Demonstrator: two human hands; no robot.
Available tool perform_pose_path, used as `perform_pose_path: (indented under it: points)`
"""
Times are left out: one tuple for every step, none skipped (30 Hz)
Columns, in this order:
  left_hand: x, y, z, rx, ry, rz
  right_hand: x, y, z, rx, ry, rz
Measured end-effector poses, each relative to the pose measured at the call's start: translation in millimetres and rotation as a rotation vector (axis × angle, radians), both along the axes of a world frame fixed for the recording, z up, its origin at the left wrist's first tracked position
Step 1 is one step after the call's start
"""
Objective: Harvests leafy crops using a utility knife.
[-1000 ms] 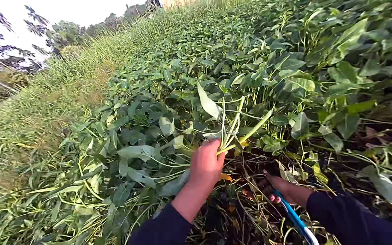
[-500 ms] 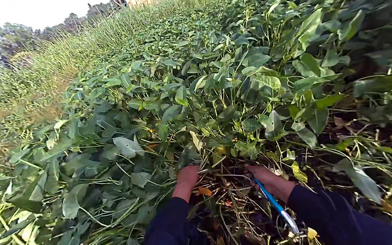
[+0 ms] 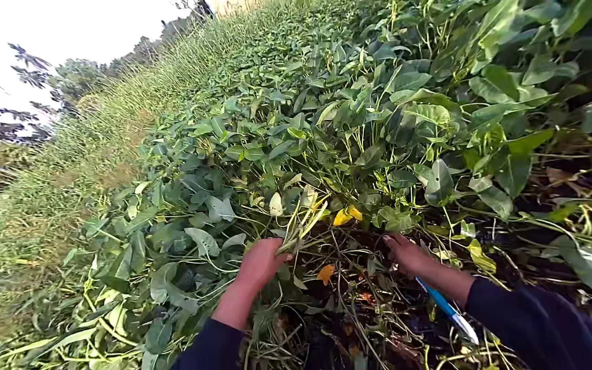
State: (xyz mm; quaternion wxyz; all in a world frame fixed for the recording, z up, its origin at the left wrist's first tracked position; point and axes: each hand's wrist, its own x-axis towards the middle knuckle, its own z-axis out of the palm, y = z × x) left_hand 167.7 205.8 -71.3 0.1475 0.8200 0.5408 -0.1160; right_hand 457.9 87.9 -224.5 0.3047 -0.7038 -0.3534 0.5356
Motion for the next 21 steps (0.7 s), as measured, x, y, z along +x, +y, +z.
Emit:
perform_pose_path:
  points:
    - [-11.9, 1.3, 15.6, -0.022, -0.028, 0.014, -1.3, -5.6, 12.1, 0.066, -0.035, 0.018]
    - [-24.0, 1.5, 32.2, -0.037, -0.069, 0.026, -2.7, -11.0, 24.6, 0.143, -0.071, 0.044]
    - [-35.7, 0.3, 49.7, -0.031, -0.133, 0.035, -5.6, -14.6, 37.2, 0.222, -0.101, 0.067]
    - [-45.2, -2.8, 68.7, -0.005, -0.223, 0.043, -10.8, -17.4, 50.9, 0.303, -0.131, 0.085]
    - [-52.1, -7.6, 88.1, 0.034, -0.339, 0.046, -17.0, -19.8, 65.1, 0.386, -0.160, 0.102]
    - [-54.9, -13.4, 107.1, 0.064, -0.480, 0.057, -23.9, -22.3, 78.8, 0.471, -0.171, 0.115]
    - [-53.7, -18.7, 126.9, 0.075, -0.609, 0.076, -31.5, -25.1, 92.5, 0.551, -0.175, 0.125]
    - [-50.0, -24.3, 147.2, 0.090, -0.709, 0.074, -39.5, -28.2, 106.3, 0.623, -0.171, 0.136]
    - [-43.6, -31.9, 168.4, 0.115, -0.766, 0.053, -48.1, -31.3, 120.6, 0.698, -0.161, 0.141]
    - [-35.7, -40.8, 189.8, 0.135, -0.795, 0.014, -56.6, -33.9, 135.8, 0.769, -0.145, 0.147]
    - [-27.3, -50.0, 210.8, 0.134, -0.819, -0.047, -64.6, -35.8, 152.7, 0.834, -0.128, 0.155]
    - [-16.7, -61.9, 231.0, 0.118, -0.846, -0.113, -71.9, -37.0, 170.7, 0.894, -0.103, 0.163]
    - [-4.3, -76.3, 249.6, 0.092, -0.877, -0.187, -78.8, -37.6, 188.4, 0.957, -0.067, 0.162]
    - [9.1, -92.6, 267.6, 0.053, -0.901, -0.266, -84.8, -38.0, 206.2, 1.015, -0.022, 0.153]
    - [23.5, -110.1, 286.0, 0.019, -0.901, -0.330, -90.0, -38.6, 223.6, 1.077, 0.021, 0.139]
    - [38.4, -128.4, 303.8, -0.007, -0.893, -0.381, -93.9, -40.9, 240.5, 1.130, 0.057, 0.120]
    - [52.4, -146.0, 319.9, -0.031, -0.889, -0.428, -97.1, -44.7, 255.1, 1.186, 0.079, 0.080]
    - [65.4, -161.3, 334.0, -0.044, -0.889, -0.462, -98.7, -48.4, 266.2, 1.236, 0.069, 0.020]
    - [76.6, -172.7, 346.0, -0.042, -0.895, -0.489, -96.0, -54.1, 276.2, 1.250, 0.062, -0.013]
    - [85.3, -180.5, 356.1, -0.036, -0.911, -0.507, -90.1, -60.4, 284.2, 1.269, 0.050, -0.030]
    - [90.3, -184.7, 365.2, -0.023, -0.927, -0.509, -83.7, -68.9, 292.6, 1.295, 0.022, -0.043]
